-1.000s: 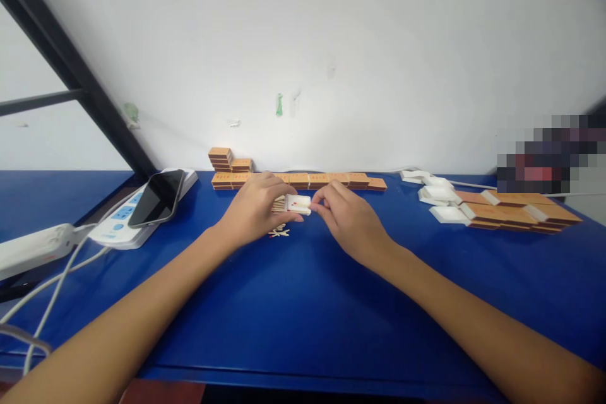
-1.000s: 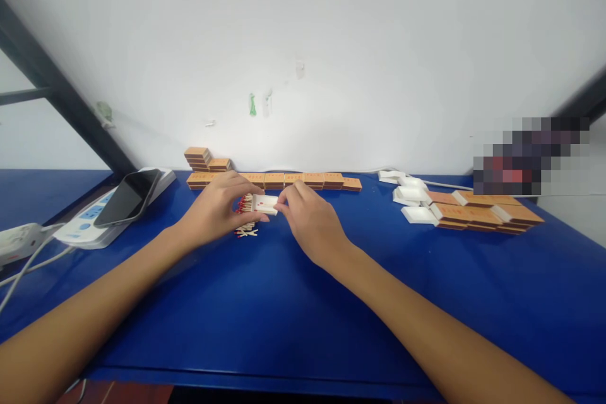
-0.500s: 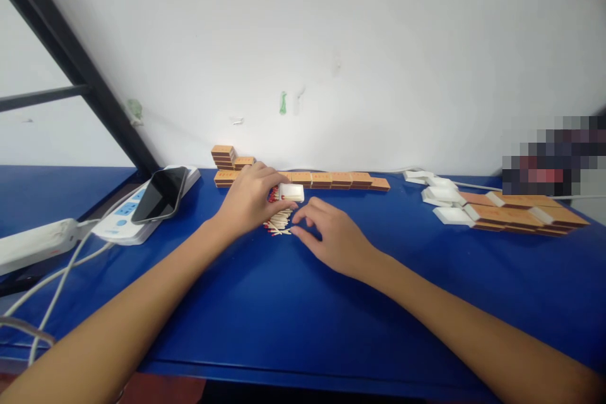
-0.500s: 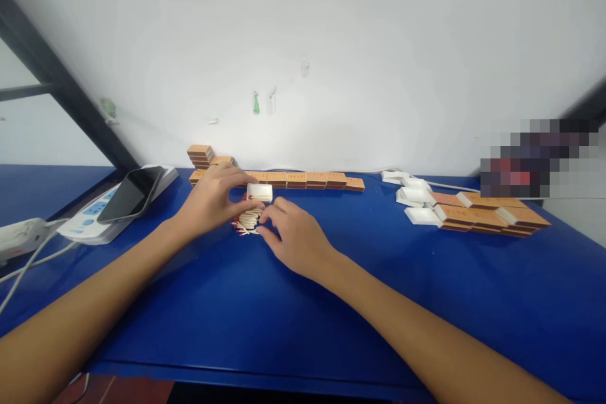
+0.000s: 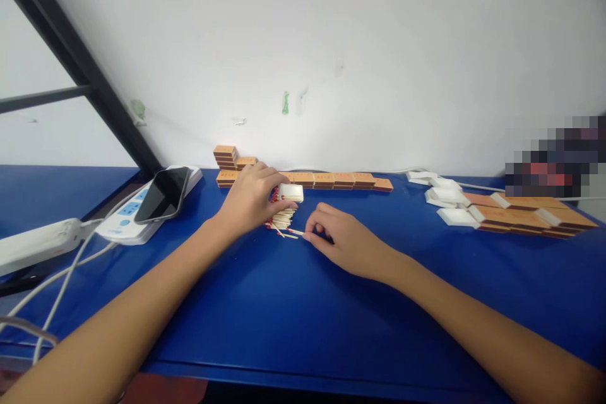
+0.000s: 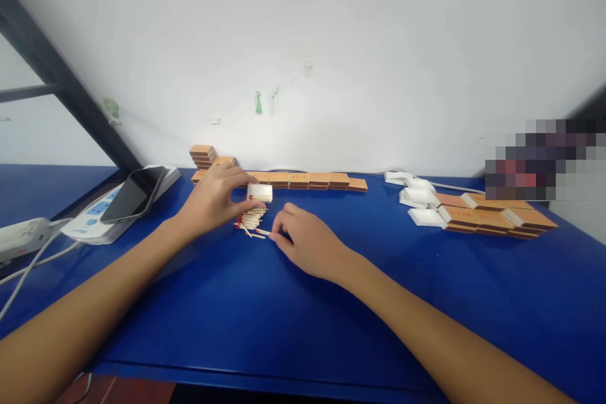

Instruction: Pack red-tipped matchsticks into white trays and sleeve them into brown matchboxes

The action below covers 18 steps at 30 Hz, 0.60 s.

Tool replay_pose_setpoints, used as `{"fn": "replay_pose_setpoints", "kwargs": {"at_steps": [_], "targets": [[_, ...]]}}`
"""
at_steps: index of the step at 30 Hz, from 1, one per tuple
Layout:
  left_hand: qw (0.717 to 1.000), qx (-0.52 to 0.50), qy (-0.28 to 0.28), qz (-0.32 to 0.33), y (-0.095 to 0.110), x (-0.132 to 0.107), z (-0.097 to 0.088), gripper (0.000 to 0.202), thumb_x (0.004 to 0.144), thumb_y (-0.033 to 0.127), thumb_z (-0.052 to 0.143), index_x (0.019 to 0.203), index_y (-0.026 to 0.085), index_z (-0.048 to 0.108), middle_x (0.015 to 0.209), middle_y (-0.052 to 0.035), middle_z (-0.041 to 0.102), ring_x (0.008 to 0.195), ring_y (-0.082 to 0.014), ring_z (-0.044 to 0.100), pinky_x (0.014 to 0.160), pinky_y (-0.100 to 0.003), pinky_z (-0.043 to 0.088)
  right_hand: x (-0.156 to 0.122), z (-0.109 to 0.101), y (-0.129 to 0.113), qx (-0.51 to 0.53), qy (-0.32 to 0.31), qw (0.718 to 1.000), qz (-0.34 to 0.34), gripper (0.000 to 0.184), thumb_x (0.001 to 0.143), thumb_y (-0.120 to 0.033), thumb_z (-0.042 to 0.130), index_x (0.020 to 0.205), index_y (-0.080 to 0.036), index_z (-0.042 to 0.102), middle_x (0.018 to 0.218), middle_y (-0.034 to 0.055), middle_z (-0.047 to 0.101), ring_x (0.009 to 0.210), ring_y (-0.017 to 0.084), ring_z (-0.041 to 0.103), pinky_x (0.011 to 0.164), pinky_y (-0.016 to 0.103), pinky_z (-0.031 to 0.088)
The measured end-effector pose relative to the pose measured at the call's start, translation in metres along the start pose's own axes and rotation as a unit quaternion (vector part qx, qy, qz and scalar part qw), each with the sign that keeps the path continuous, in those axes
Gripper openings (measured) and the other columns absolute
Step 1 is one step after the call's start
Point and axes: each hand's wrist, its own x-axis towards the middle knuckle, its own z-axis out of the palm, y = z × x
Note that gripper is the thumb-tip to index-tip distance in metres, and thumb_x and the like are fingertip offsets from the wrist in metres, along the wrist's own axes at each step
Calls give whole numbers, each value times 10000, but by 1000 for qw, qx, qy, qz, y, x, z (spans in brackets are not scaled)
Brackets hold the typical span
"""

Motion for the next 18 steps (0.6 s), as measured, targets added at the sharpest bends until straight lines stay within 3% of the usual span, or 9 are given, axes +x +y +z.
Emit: {"fn": "replay_pose_setpoints", "kwargs": {"at_steps": [7,13,18], "targets": [[1000,0,-14,0,-1,-1,2,350,888,451,804,1089,175,730,980,-87,744,914,-260,601,810,-395,424,0,-20,14,-2,-6,1000,-3,126,1041,-250,532,962,-206,620,967,29,582,793,156,559,742,323,446],[999,-33,-11,10,4,-2,7,438,804,487,871,1074,167,741,955,-73,742,901,-257,621,810,-390,440,6,-28,18,-16,107,994,-36,134,1050,-298,543,971,-204,598,964,44,599,817,170,572,748,325,464],[993,-118,0,2,20,-2,12,448,755,506,901,1022,184,742,932,-53,741,907,-242,637,828,-387,471,6,-23,20,-70,144,984,-73,96,1048,-247,535,980,-202,586,985,55,618,834,179,590,747,321,465]]}}
